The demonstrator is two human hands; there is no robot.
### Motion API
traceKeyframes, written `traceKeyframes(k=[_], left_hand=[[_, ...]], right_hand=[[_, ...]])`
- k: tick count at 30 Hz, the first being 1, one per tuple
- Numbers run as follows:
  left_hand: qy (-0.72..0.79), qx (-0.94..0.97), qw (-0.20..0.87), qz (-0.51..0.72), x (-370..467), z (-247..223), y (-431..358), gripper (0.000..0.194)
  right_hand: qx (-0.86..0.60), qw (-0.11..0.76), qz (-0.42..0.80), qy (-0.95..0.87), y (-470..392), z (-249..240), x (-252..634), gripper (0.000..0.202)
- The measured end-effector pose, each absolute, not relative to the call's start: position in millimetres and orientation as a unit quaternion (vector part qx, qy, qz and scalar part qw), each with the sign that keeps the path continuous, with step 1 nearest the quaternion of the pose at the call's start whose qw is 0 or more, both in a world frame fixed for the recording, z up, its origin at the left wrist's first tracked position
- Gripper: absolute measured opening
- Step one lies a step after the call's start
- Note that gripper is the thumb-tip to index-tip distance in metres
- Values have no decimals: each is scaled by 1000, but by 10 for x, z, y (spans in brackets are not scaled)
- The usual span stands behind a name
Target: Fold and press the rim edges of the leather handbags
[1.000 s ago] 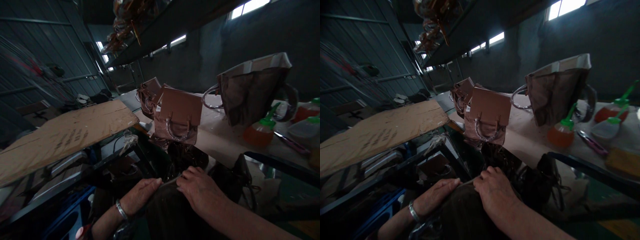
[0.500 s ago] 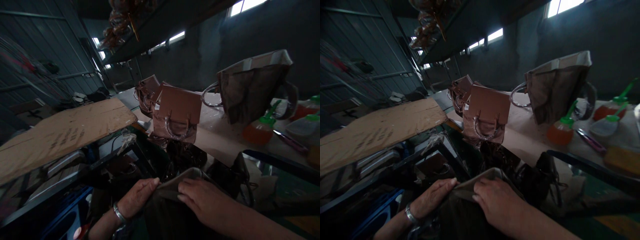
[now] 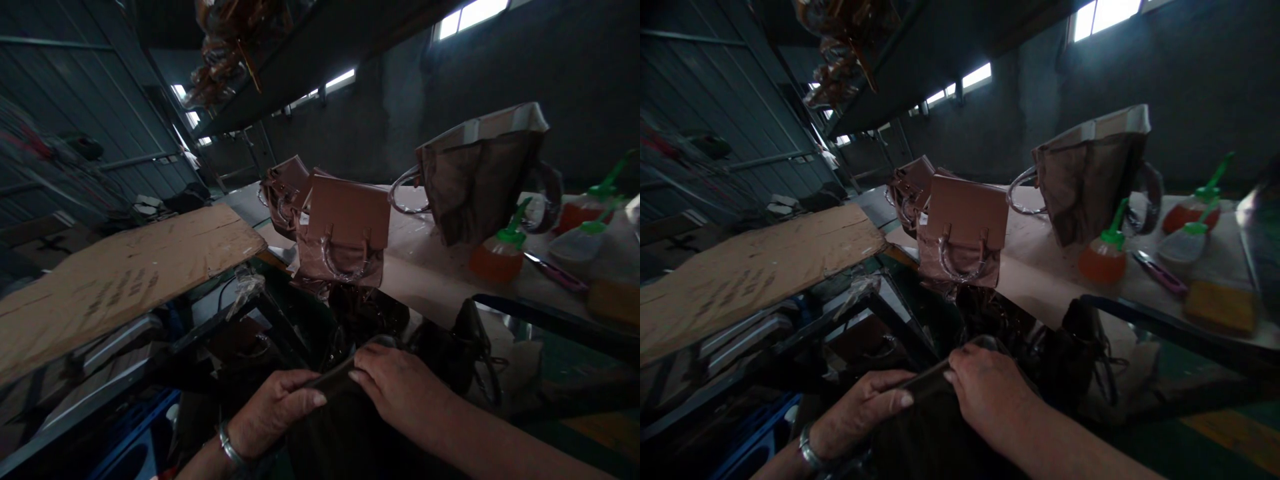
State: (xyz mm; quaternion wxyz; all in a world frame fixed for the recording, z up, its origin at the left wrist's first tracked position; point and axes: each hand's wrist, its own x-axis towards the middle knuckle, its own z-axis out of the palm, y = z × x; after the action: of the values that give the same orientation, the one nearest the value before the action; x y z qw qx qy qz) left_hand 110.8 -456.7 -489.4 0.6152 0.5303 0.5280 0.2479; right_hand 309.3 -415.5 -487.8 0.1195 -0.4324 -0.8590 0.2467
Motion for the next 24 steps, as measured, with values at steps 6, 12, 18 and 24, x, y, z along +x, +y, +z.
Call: traceKeyframes(k=[6, 12, 18, 24], left_hand=[[560, 535, 588, 232, 1163, -4885, -4567, 36], [567, 525, 591, 230, 1214, -4834, -4559, 36], [582, 517, 590, 215, 1250, -4799, -4576, 34], [541, 567, 608, 125, 1366, -4607, -4468, 29]], right_hand=[[-433, 126, 235, -861, -4155, -4879, 3089, 15], [-440, 116, 226, -862, -4144, -4882, 3071, 16], [-459, 113, 219, -854, -4137, -4867, 3064, 18], [-456, 119, 216, -855, -4130, -4878, 3077, 16]])
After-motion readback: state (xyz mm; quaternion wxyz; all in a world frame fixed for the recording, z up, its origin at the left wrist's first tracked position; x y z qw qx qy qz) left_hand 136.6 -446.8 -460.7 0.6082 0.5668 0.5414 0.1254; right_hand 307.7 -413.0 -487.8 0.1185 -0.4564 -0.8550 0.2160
